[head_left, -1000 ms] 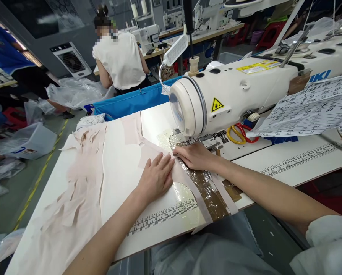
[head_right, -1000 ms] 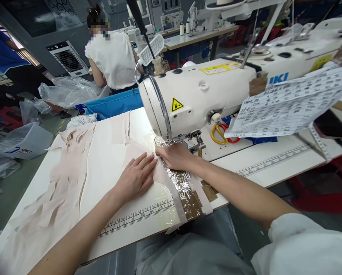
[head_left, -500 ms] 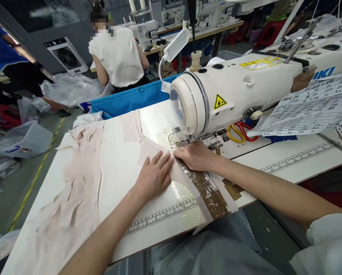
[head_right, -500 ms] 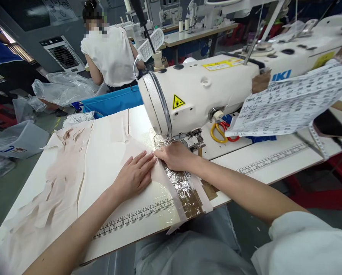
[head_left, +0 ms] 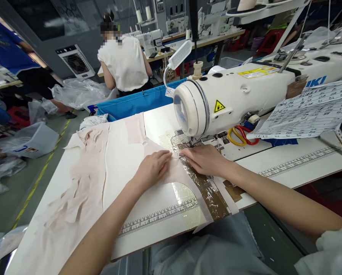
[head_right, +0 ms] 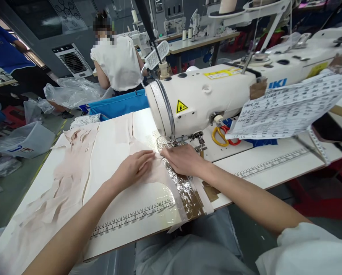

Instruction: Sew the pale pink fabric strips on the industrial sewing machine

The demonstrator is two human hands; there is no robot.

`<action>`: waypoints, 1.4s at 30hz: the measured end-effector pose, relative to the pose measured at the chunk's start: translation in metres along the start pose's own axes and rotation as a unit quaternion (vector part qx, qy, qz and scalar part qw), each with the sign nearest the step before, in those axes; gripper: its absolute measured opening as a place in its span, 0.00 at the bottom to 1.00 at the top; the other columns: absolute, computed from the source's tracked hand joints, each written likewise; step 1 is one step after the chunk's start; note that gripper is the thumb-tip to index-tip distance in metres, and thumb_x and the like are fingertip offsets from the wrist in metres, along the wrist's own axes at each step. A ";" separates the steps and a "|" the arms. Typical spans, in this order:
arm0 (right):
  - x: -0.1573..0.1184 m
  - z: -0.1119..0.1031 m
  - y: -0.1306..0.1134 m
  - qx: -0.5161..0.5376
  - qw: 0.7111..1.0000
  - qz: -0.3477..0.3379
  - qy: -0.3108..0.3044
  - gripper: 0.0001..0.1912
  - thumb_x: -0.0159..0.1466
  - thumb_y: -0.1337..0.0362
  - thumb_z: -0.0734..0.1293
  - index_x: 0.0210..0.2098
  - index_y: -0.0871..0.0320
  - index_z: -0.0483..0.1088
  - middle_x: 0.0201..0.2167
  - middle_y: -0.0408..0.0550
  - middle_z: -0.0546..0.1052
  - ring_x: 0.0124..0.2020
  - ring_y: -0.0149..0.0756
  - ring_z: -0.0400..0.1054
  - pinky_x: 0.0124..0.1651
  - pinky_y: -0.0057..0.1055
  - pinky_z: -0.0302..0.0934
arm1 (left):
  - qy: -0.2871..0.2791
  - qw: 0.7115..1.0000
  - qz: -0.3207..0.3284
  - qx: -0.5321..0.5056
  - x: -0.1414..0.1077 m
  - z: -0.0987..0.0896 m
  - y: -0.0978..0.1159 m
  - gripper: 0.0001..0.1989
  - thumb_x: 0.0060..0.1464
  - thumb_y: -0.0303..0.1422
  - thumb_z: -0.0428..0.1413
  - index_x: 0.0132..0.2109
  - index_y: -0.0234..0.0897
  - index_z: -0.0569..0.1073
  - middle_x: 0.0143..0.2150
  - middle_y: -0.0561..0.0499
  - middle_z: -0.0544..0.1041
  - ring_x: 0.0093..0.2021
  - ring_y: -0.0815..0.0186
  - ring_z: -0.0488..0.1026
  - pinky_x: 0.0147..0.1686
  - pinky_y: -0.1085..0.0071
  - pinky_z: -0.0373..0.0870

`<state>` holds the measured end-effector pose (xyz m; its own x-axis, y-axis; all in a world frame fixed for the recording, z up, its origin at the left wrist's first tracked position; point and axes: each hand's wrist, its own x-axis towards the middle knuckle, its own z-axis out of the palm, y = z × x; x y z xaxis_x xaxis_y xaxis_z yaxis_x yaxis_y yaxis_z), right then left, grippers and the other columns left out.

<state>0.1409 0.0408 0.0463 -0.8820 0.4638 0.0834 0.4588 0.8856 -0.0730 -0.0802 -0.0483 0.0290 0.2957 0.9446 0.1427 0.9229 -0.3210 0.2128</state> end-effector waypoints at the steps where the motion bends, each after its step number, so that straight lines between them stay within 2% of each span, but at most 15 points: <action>1: -0.008 0.000 0.001 0.003 1.000 -0.002 0.008 0.14 0.70 0.66 0.55 0.50 0.58 0.68 0.33 0.49 0.81 0.30 0.38 0.73 0.26 0.30 0.48 | 0.010 1.000 -0.012 -0.006 0.006 -0.002 -0.005 0.18 0.64 0.29 0.44 0.58 0.38 0.68 0.59 0.44 0.71 0.55 0.59 0.72 0.50 0.60 0.73; 3: -0.025 0.002 0.007 0.009 0.999 0.013 0.035 0.16 0.70 0.65 0.54 0.51 0.57 0.69 0.38 0.49 0.82 0.33 0.38 0.74 0.28 0.29 0.52 | 0.005 0.999 -0.039 -0.012 0.021 -0.006 -0.013 0.18 0.63 0.28 0.44 0.57 0.36 0.69 0.58 0.43 0.72 0.52 0.59 0.73 0.47 0.62 0.74; 5: -0.043 0.005 0.018 0.003 0.996 0.064 0.064 0.18 0.70 0.64 0.54 0.51 0.55 0.71 0.41 0.49 0.82 0.34 0.36 0.75 0.29 0.28 0.55 | -0.045 0.996 -0.067 -0.024 0.034 -0.011 -0.018 0.17 0.60 0.28 0.48 0.55 0.36 0.71 0.55 0.44 0.72 0.48 0.61 0.75 0.44 0.66 0.73; 8: -0.062 0.007 0.043 -0.036 0.981 0.169 0.091 0.20 0.69 0.63 0.53 0.48 0.59 0.73 0.37 0.53 0.82 0.30 0.39 0.74 0.24 0.28 0.51 | -0.105 0.989 -0.104 -0.028 0.046 -0.019 -0.019 0.13 0.56 0.28 0.52 0.47 0.37 0.74 0.45 0.47 0.73 0.37 0.65 0.75 0.36 0.71 0.72; 10: -0.069 0.007 0.058 -0.063 0.965 0.227 0.114 0.21 0.68 0.64 0.52 0.48 0.63 0.73 0.34 0.57 0.82 0.27 0.42 0.73 0.21 0.29 0.46 | -0.099 0.987 -0.127 -0.011 0.045 -0.022 -0.016 0.08 0.53 0.28 0.53 0.39 0.37 0.75 0.40 0.48 0.73 0.33 0.65 0.74 0.32 0.71 0.70; 13: -0.070 0.009 0.064 -0.075 0.946 0.275 0.152 0.24 0.67 0.65 0.51 0.54 0.68 0.69 0.39 0.63 0.81 0.27 0.46 0.73 0.21 0.31 0.43 | -0.056 0.984 -0.167 0.020 0.034 -0.022 -0.008 0.06 0.53 0.27 0.52 0.31 0.36 0.73 0.39 0.46 0.72 0.33 0.62 0.74 0.31 0.69 0.68; 15: -0.068 0.012 0.056 -0.057 0.950 0.260 0.163 0.24 0.68 0.65 0.52 0.55 0.67 0.69 0.40 0.62 0.81 0.30 0.47 0.74 0.21 0.31 0.48 | -0.012 0.980 -0.199 0.030 0.024 -0.017 -0.003 0.08 0.56 0.27 0.50 0.32 0.36 0.72 0.38 0.44 0.73 0.35 0.60 0.75 0.32 0.67 0.68; 19: -0.058 0.016 0.017 0.023 0.978 0.139 0.155 0.21 0.70 0.65 0.52 0.53 0.58 0.72 0.47 0.52 0.81 0.40 0.41 0.76 0.29 0.30 0.62 | 0.089 0.966 -0.241 -0.004 0.007 -0.004 0.007 0.09 0.61 0.30 0.46 0.40 0.38 0.71 0.32 0.46 0.75 0.34 0.58 0.75 0.34 0.66 0.68; 22: -0.041 0.011 -0.017 0.116 0.982 0.071 0.133 0.20 0.69 0.67 0.54 0.56 0.60 0.68 0.49 0.55 0.79 0.41 0.41 0.75 0.33 0.31 0.63 | 0.157 0.955 -0.242 -0.069 0.003 0.007 0.012 0.12 0.65 0.34 0.43 0.49 0.39 0.68 0.36 0.47 0.77 0.37 0.61 0.77 0.36 0.67 0.71; 24: -0.025 0.005 -0.033 0.168 0.977 0.064 0.118 0.19 0.68 0.68 0.56 0.57 0.61 0.67 0.46 0.57 0.80 0.38 0.42 0.75 0.32 0.31 0.61 | 0.229 0.913 -0.242 -0.233 0.004 0.014 0.015 0.14 0.65 0.38 0.45 0.50 0.38 0.68 0.40 0.46 0.78 0.41 0.63 0.77 0.40 0.67 0.73; 28: 0.011 -0.001 -0.045 0.227 0.959 0.103 0.137 0.18 0.69 0.66 0.55 0.55 0.59 0.66 0.46 0.55 0.79 0.38 0.41 0.75 0.33 0.31 0.60 | 0.328 0.718 -0.243 -0.564 0.008 0.023 0.021 0.19 0.52 0.45 0.61 0.44 0.36 0.73 0.42 0.47 0.78 0.42 0.64 0.77 0.49 0.64 0.73; 31: 0.035 0.004 -0.043 0.290 0.934 0.146 0.146 0.15 0.70 0.63 0.56 0.51 0.60 0.67 0.40 0.52 0.80 0.37 0.39 0.74 0.34 0.29 0.60 | 0.325 0.653 -0.257 -0.634 0.007 0.024 0.026 0.21 0.46 0.41 0.67 0.45 0.36 0.74 0.38 0.50 0.79 0.39 0.66 0.78 0.50 0.65 0.72; 35: 0.049 0.018 -0.038 0.366 0.907 0.158 0.136 0.10 0.67 0.58 0.60 0.39 0.58 0.68 0.27 0.43 0.76 0.29 0.35 0.70 0.29 0.27 0.58 | 0.305 0.619 -0.261 -0.675 0.005 0.024 0.027 0.27 0.43 0.38 0.69 0.51 0.36 0.74 0.37 0.50 0.80 0.41 0.65 0.78 0.50 0.66 0.72; 40: 0.049 0.030 -0.031 0.421 0.888 0.140 0.125 0.07 0.65 0.66 0.58 0.32 0.56 0.66 0.25 0.40 0.74 0.27 0.31 0.68 0.29 0.25 0.58 | 0.291 0.603 -0.281 -0.688 0.005 0.025 0.027 0.29 0.42 0.38 0.70 0.51 0.34 0.74 0.36 0.49 0.80 0.38 0.65 0.78 0.49 0.66 0.73; 42: 0.048 0.031 -0.029 0.429 0.885 0.133 0.123 0.06 0.65 0.65 0.59 0.32 0.56 0.66 0.24 0.39 0.73 0.25 0.31 0.67 0.28 0.25 0.57 | 0.288 0.603 -0.277 -0.690 0.005 0.025 0.027 0.28 0.42 0.38 0.70 0.51 0.34 0.74 0.35 0.50 0.80 0.38 0.65 0.79 0.48 0.66 0.74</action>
<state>0.0820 0.0363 0.0216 -0.6570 0.7377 0.1557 0.3031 0.4475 -0.8414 -0.0476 -0.0504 0.0112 -0.4661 0.8799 -0.0924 -0.3613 -0.0940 0.9277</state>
